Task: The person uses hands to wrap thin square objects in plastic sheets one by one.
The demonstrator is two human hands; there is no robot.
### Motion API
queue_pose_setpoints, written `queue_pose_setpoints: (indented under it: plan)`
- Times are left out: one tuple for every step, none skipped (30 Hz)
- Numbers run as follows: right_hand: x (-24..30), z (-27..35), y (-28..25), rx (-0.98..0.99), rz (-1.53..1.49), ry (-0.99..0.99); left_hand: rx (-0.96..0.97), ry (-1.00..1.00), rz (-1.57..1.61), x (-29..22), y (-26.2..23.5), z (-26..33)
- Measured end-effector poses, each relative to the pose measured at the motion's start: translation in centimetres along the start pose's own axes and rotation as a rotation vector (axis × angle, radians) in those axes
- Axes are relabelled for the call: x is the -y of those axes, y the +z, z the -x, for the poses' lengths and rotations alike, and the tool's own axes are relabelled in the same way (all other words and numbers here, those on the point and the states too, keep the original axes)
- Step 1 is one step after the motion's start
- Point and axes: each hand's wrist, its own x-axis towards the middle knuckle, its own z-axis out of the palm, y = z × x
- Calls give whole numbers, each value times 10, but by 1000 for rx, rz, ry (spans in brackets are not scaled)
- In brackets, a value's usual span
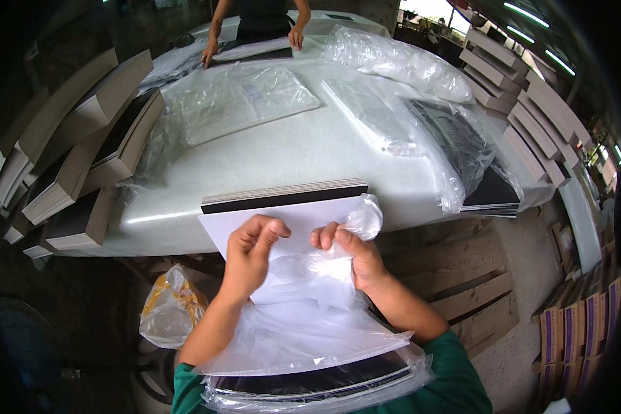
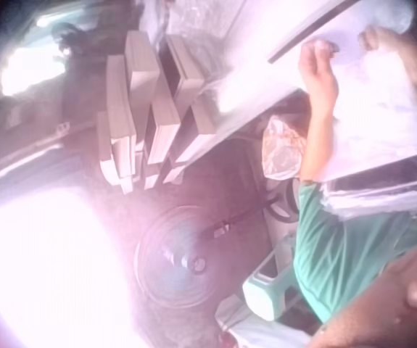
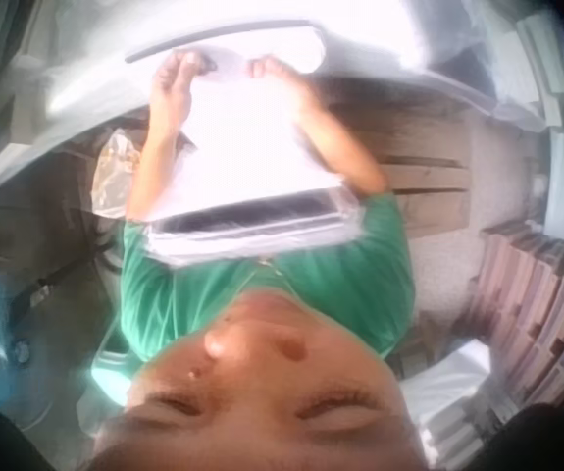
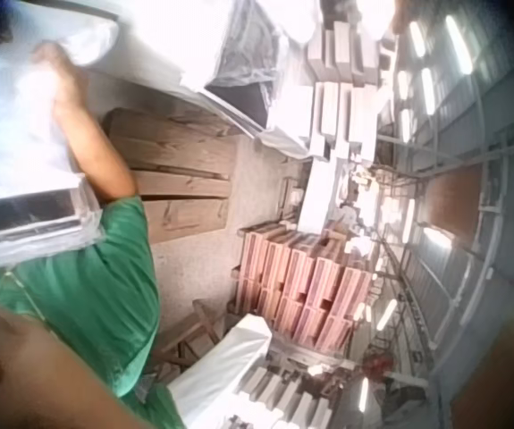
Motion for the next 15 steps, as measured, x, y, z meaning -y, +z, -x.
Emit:
queue_pose_setpoints:
  plan:
    - [1,1,-2,-8,30,-26,8,-22,90,-1,-4,-3]
    - [2,2,-3,-16,60,-52,42,-13,120,-2,-4,-2]
    - [0,3,-3,-65,95,-57,90,54,-15,-6,1,2]
    - [-2,4,0,-114,130,-60,137,120,-150,-14,11,7]
    - [-4,4,2,-162,165,-62,183,186,-286,-18,19,9]
    - [0,6,10,-206,147,-29,209,302,-299,-16,25,9]
    - [-1,7,9,-172,97,-18,195,242,-272,-12,24,9]
    - [-3,7,6,-137,48,-7,181,181,-246,-7,21,9]
    - [-3,7,5,-102,-4,2,169,121,-221,-4,19,9]
    - [-1,8,7,-151,-68,35,133,90,-198,-2,19,8]
    - [3,10,10,-199,-132,69,132,68,-206,-1,17,8]
    - [5,11,12,-248,-195,102,131,47,-213,0,15,9]
    - [3,11,6,-144,-240,87,130,25,-219,1,13,9]
    - [-2,12,-4,-41,-284,70,110,1,-109,2,13,8]
    - [0,11,-9,63,-326,51,91,-21,0,3,13,7]
